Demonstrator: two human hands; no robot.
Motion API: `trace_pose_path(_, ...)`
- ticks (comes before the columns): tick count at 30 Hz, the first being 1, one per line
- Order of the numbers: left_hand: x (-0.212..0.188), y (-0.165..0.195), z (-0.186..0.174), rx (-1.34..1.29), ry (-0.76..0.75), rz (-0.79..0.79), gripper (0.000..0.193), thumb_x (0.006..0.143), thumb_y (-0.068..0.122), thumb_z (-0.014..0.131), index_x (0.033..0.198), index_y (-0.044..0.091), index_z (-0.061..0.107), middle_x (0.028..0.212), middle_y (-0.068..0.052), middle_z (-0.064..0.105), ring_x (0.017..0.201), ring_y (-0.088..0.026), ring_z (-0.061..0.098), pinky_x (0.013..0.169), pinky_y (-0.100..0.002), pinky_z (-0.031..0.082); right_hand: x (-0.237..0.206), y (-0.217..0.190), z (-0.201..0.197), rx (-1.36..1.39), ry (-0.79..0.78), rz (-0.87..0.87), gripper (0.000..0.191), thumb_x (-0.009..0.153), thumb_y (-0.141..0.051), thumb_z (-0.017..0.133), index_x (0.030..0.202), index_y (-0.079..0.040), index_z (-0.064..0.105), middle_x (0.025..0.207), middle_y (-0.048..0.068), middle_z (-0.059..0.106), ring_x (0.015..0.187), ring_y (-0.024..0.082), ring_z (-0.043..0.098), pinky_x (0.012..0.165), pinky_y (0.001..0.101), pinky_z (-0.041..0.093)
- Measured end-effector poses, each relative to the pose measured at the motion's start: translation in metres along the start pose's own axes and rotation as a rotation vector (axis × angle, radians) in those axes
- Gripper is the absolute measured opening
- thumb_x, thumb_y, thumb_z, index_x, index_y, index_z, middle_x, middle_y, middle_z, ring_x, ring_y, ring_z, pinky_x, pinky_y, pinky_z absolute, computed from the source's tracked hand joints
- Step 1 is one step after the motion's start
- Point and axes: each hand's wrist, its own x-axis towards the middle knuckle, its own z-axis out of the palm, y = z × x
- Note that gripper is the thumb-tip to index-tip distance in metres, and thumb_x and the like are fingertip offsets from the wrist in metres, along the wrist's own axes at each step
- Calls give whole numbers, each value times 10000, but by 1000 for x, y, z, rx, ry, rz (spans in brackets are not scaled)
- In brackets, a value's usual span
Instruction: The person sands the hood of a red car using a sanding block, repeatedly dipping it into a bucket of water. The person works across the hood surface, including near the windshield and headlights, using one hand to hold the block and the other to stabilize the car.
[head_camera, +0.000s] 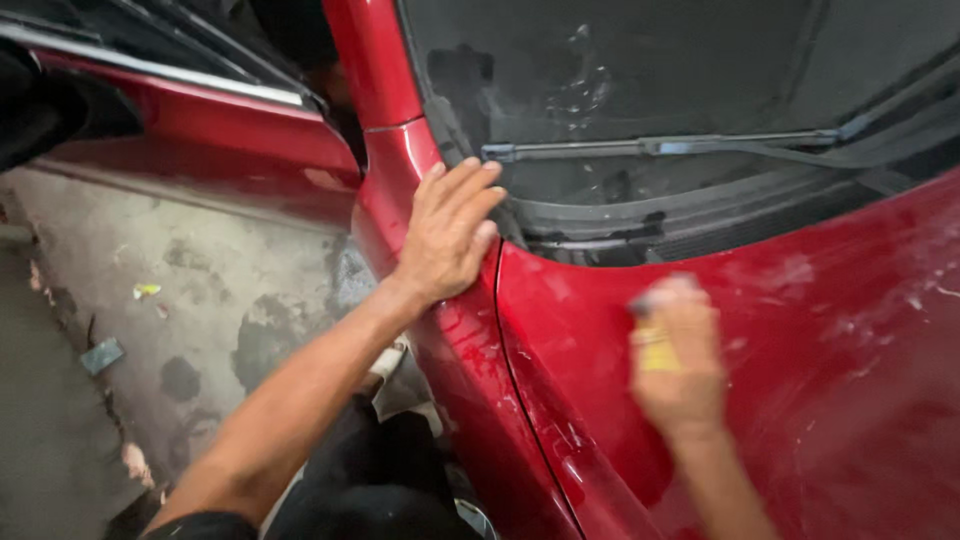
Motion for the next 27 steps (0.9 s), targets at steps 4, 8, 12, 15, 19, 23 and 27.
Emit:
trace_pose_path(4, -1, -2, 12, -12, -9, -75, 392, 1048, 243, 501, 1345, 19, 623, 1525, -152, 557, 1458, -352, 475, 1262, -546, 257, 11, -47, 60, -5, -177, -226, 549, 816, -66, 717, 1325, 101, 593, 1423, 267, 581, 1380, 435, 510, 1190, 518, 375)
trace_pose_path(8, -5, -3, 14, -13, -1, -54, 402, 1044, 245, 504, 1347, 5, 615, 1521, -156, 556, 1454, -354, 480, 1261, -546, 266, 24, -39, 38, 73, -230, -261, 540, 829, -70, 748, 1334, 57, 604, 1410, 241, 588, 1345, 425, 547, 1169, 503, 398)
trace_pose_path(12, -6, -6, 12, -23, 1, -50, 418, 1046, 263, 497, 1353, 6, 615, 1518, -166, 556, 1453, -357, 484, 1259, -545, 269, 26, -24, 5, -4, -193, -152, 561, 805, -45, 726, 1341, 57, 598, 1422, 248, 586, 1353, 439, 550, 1186, 513, 401)
trace_pose_path(15, -5, -7, 13, -29, 5, -43, 431, 1048, 271, 489, 1362, 4, 614, 1521, -173, 552, 1455, -358, 481, 1262, -545, 265, 26, -40, 28, 93, -188, -191, 499, 807, -33, 738, 1286, 51, 622, 1348, 234, 616, 1326, 429, 572, 1179, 523, 417)
trace_pose_path(19, -5, -6, 16, -21, 4, -35, 431, 1048, 270, 493, 1364, 4, 615, 1525, -177, 552, 1461, -361, 482, 1265, -543, 258, 31, -50, 53, 76, -197, -340, 495, 791, -66, 769, 1243, 85, 636, 1338, 270, 632, 1273, 442, 590, 1114, 516, 441)
trace_pose_path(23, -7, -6, 17, -26, -1, -41, 431, 1046, 269, 495, 1361, 2, 618, 1521, -175, 558, 1455, -365, 490, 1263, -545, 257, 34, -7, 5, 24, -92, -96, 402, 903, -6, 707, 1284, 73, 608, 1300, 253, 621, 1268, 427, 601, 1143, 479, 470)
trace_pose_path(27, -6, -6, 17, -42, -4, -43, 439, 1051, 279, 488, 1365, -2, 615, 1524, -181, 556, 1456, -372, 490, 1266, -547, 259, 26, 4, 2, -58, -66, -49, 469, 913, 31, 686, 1358, 107, 562, 1379, 283, 587, 1345, 469, 557, 1224, 495, 420)
